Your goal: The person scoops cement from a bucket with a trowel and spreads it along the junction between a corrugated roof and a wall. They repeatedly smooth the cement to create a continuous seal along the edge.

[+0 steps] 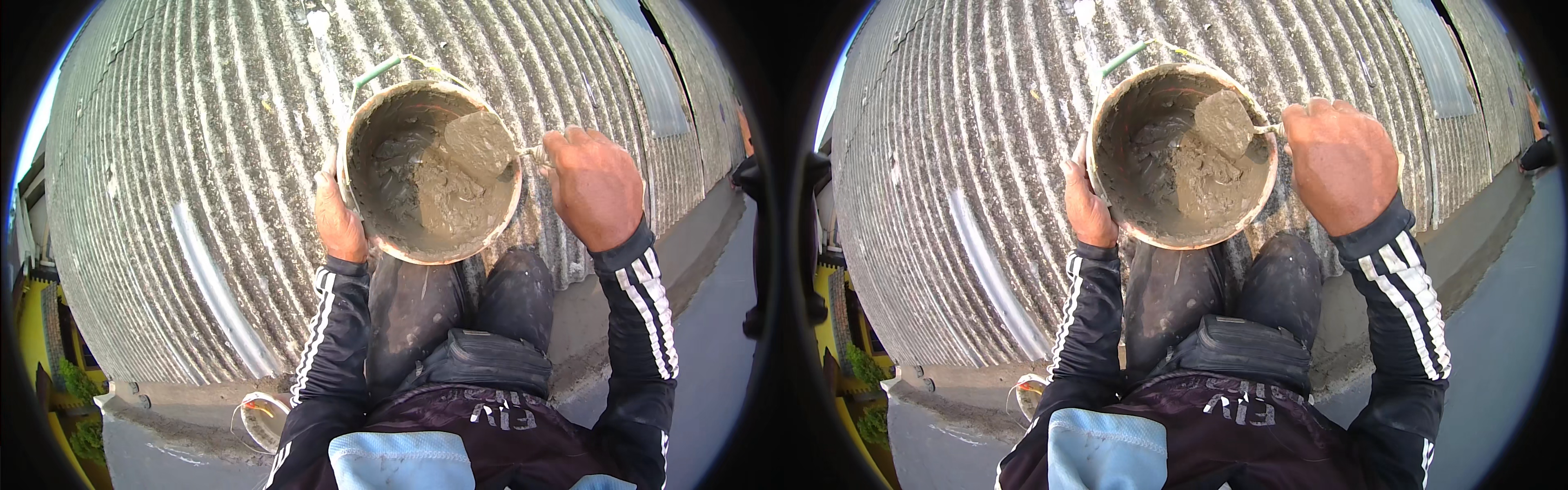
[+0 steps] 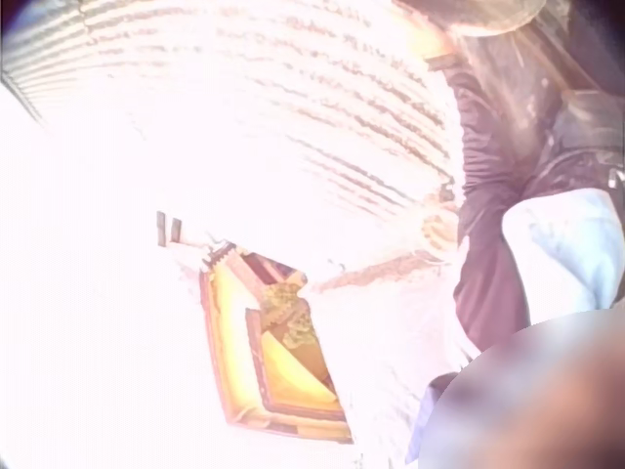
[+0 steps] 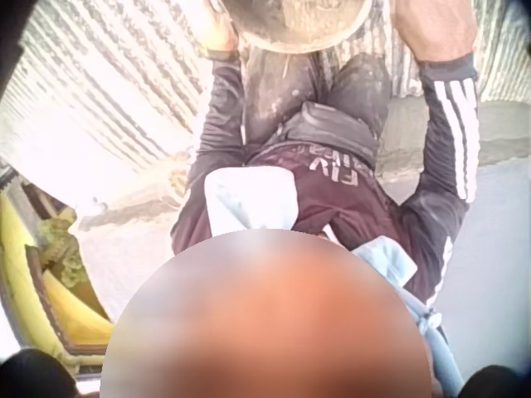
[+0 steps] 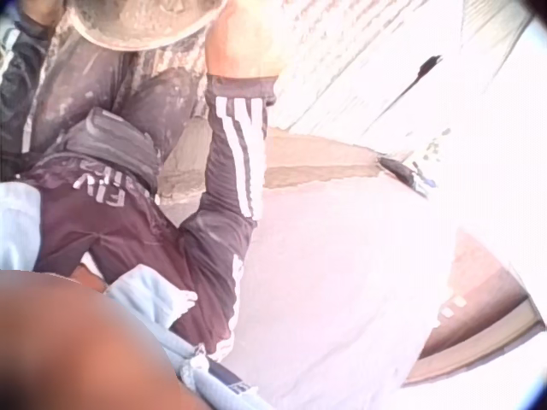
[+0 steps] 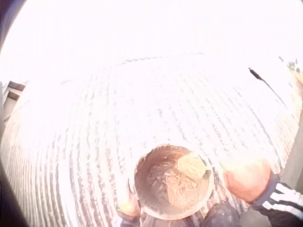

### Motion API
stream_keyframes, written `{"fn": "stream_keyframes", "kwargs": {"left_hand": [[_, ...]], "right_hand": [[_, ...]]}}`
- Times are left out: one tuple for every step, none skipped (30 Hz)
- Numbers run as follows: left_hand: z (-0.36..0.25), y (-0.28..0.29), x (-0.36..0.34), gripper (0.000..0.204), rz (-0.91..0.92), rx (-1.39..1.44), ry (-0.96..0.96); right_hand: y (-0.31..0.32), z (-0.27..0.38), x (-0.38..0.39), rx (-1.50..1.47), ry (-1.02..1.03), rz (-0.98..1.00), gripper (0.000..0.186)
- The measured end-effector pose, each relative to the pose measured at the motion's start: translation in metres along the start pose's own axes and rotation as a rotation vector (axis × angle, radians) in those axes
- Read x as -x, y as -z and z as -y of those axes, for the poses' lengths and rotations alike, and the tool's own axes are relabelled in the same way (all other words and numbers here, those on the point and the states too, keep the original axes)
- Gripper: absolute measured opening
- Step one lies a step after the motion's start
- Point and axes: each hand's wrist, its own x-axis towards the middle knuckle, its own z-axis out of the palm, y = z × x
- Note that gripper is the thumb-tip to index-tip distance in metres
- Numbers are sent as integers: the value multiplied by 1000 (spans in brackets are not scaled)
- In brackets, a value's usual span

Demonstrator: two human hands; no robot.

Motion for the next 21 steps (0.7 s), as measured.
{"fn": "stream_keyframes", "kwargs": {"left_hand": [[-3, 5, -4, 60, 23, -259, -101], [-4, 10, -7, 59, 45, -517, -201], [-1, 14, -9, 58, 66, -777, -300], [4, 16, -10, 57, 57, -679, -253], [9, 18, -12, 56, 51, -583, -206], [15, 20, -14, 55, 46, -487, -158], [19, 21, -15, 54, 39, -393, -109], [22, 21, -14, 53, 29, -300, -59], [23, 21, -13, 52, 18, -206, -12], [23, 22, -13, 51, 10, -113, 30], [24, 17, -12, 53, -7, 24, -24], [22, 18, -12, 54, 2, -14, -36], [19, 17, -13, 54, 11, -50, -47], [18, 16, -13, 55, 18, -85, -58], [17, 15, -12, 55, 21, -109, -68], [16, 14, -12, 55, 29, -132, -78], [16, 13, -13, 55, 35, -152, -91], [16, 14, -14, 55, 32, -174, -106], [16, 15, -13, 55, 22, -199, -119], [16, 16, -13, 55, 16, -227, -132], [16, 17, -14, 55, 17, -255, -146]], "right_hand": [[-3, 3, -17, 52, 18, 42, 15], [-6, 5, -32, 108, 24, 105, 14], [-9, 8, -48, 163, 30, 85, 12], [-12, 11, -63, 218, 5, 114, 11], [-12, 11, -77, 217, 32, 99, 12], [-12, 14, -90, 215, 40, 113, 12], [-14, 20, -100, 222, 65, 118, 14], [-15, 28, -105, 154, 119, 23, 14], [-17, 39, -108, 138, 166, -24, 13], [-18, 48, -109, 107, 218, -98, 13], [-18, 56, -107, 82, 243, -126, 11], [-20, 64, -102, 43, 278, -175, 9], [-22, 70, -96, -2, 316, -238, 8], [-26, 78, -88, 79, 338, -245, 10], [-27, 79, -79, 89, 380, -220, 10], [-28, 77, -73, 70, 466, -323, 11], [-26, 70, -69, 58, 409, -254, 11], [-22, 62, -66, 28, 388, -258, 10], [-18, 57, -66, 16, 329, -188, 10], [-13, 54, -72, 75, 338, -227, 9], [-5, 50, -81, 156, 295, -192, 8]]}}
